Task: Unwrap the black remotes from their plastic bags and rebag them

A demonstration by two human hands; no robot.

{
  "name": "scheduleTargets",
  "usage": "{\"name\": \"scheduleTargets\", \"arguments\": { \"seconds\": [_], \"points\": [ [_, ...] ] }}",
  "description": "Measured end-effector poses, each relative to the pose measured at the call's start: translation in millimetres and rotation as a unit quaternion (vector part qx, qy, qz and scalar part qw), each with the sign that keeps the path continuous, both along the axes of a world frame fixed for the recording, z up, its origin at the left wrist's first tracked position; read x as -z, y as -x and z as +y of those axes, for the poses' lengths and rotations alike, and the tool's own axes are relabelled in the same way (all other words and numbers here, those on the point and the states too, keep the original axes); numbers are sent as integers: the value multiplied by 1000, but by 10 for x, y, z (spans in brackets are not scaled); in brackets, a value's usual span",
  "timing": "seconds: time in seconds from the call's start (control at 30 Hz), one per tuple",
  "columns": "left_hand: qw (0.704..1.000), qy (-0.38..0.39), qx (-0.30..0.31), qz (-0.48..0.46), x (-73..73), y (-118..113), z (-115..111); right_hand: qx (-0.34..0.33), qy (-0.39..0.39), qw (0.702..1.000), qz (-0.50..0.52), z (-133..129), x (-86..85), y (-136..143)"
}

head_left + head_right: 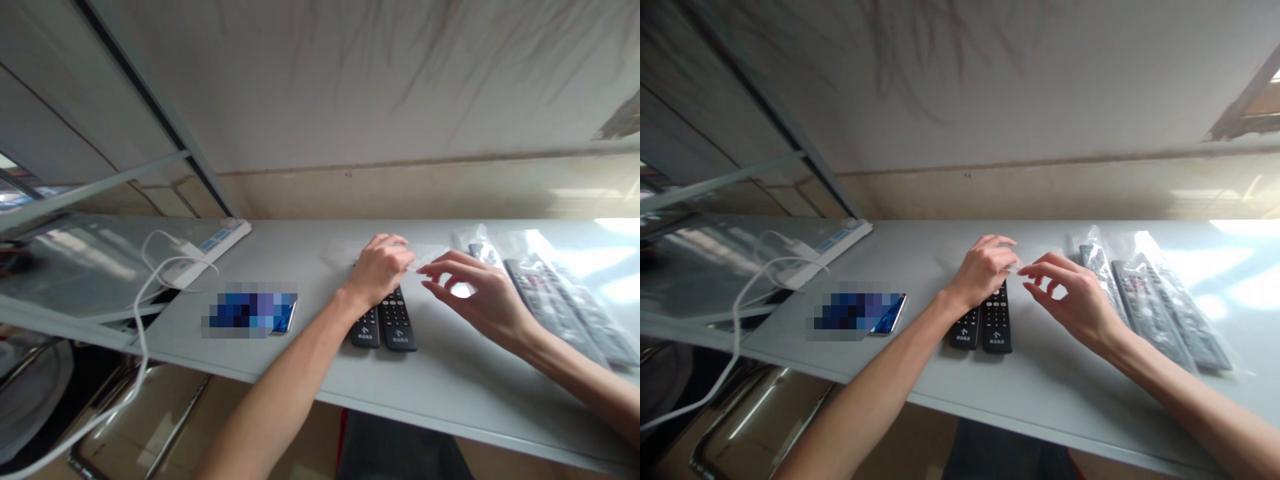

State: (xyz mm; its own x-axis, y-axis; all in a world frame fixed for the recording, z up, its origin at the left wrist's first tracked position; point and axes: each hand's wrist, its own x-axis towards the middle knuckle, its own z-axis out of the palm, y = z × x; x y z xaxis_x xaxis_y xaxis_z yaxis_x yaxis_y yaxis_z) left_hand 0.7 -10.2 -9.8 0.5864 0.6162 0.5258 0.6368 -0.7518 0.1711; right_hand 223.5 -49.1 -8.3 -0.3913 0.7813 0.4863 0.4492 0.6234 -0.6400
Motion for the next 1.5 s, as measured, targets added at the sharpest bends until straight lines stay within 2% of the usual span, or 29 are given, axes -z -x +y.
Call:
{"name": "scheduleTargets", "arguments": {
  "seconds": [0.2, 0.4, 0.5, 0.73, 0.87, 0.97, 1.17, 1.37, 1.5],
  "points": [
    [1000, 20, 13, 3, -44, 5, -14, 8, -12, 1000, -18, 55, 56, -36],
    [997, -4, 18, 80, -82, -22, -64, 21, -109, 992, -58, -1, 33, -18],
    [996, 1, 12, 91, -68, -25, -59, 18, -122, 990, -63, -6, 18, -25],
    [997, 25, 45, 62, -58, -36, -54, 25, -95, 993, -67, 40, 67, -36],
    [998, 51, 14, 22, -55, -35, -56, 2, -150, 986, -76, 65, 91, -43],
    [998, 69, -7, 0, -56, -38, -57, 9, -187, 978, -95, 87, 104, -70],
    [992, 115, -5, -51, -75, -61, -74, -14, -217, 970, -106, 128, 109, -110],
    [995, 96, 36, 11, -81, -70, -92, 16, -239, 969, -61, 106, 49, -84],
    [996, 75, 18, 53, -86, -37, -79, 8, -225, 972, -63, 113, 46, -86]
  ]
}}
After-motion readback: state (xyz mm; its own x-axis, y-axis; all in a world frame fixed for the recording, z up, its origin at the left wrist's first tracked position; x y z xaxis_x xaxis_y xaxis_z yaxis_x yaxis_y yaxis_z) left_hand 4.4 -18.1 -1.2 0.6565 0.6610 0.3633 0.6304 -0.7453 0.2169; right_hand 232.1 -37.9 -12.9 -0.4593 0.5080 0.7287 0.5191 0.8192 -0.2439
